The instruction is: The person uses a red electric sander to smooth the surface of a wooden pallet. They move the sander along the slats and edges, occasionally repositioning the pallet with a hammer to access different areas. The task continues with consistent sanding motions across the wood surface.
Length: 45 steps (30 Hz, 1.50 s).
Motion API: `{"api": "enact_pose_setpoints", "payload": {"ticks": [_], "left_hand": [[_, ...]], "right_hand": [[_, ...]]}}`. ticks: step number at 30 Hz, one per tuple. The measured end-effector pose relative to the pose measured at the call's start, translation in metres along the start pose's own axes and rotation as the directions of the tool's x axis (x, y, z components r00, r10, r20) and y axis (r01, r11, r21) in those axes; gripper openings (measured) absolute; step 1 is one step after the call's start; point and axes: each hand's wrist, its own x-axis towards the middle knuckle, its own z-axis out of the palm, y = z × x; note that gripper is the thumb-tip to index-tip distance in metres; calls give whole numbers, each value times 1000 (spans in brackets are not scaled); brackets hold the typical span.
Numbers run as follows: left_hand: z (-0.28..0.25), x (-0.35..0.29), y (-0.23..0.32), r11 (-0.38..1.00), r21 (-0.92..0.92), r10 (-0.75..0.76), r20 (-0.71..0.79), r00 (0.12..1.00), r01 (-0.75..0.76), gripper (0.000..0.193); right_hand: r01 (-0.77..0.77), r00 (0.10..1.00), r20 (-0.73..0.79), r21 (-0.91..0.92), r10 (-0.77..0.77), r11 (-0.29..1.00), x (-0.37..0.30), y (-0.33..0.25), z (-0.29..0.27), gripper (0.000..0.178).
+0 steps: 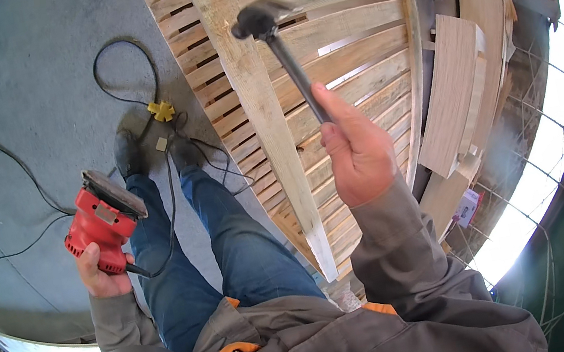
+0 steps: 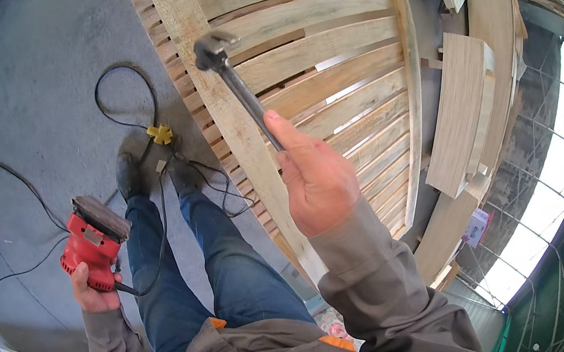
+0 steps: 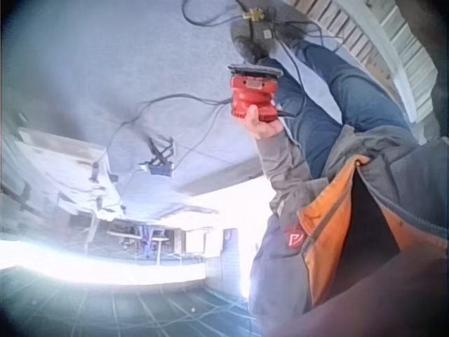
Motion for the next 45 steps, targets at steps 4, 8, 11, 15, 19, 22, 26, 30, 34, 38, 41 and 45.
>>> {"api": "enact_pose_setpoints", "payload": {"ticks": [4, 8, 11, 15, 19, 22, 26, 30, 34, 38, 41, 45], "left_hand": [[-2, 2, -2, 1000, -6, 12, 26, 1000, -12, 66], [-1, 1, -3, 1000, -10, 30, 16, 999, -29, 67], [1, 2, -3, 999, -20, 34, 9, 999, -33, 67], [1, 1, -2, 999, 3, 33, 30, 999, -33, 68], [4, 1, -2, 999, 11, 38, 29, 999, -39, 69], [2, 0, -4, 1000, 1, 29, -3, 1000, -29, 70], [7, -1, -3, 998, 2, 55, 4, 998, -55, 69], [5, 0, -5, 997, 2, 74, 1, 997, -74, 68], [0, 3, -8, 998, -2, 57, 25, 998, -57, 69], [1, 2, -7, 997, -10, 83, 49, 995, -82, 69], [1, 3, -9, 997, -36, 75, 24, 997, -74, 68], [2, -2, -10, 997, -32, 66, 13, 998, -65, 67]], "right_hand": [[-38, 991, 125, -143, 56, 989, -18, 32, 7, 50], [-77, 980, 170, -141, 100, 987, -36, 31, 0, 50], [-103, 980, 158, -97, 118, 990, -18, 24, -3, 49], [-35, 997, 70, -31, 37, 999, 26, 1, -1, 47], [7, 998, 55, -56, -4, 998, 44, 3, 3, 47], [-42, 991, 122, -139, 59, 989, 33, 14, 4, 47], [-147, 945, 251, -244, 208, 959, 22, 15, -21, 46], [-70, 986, 143, -128, 88, 989, 38, -2, -29, 46], [-48, 994, 97, -89, 56, 995, 43, -5, -21, 48], [-125, 956, 233, -216, 176, 968, 23, 9, -34, 49], [-114, 965, 213, -178, 151, 977, 37, -2, -44, 47], [-92, 991, 89, -58, 97, 994, 39, -21, -30, 47]]}}
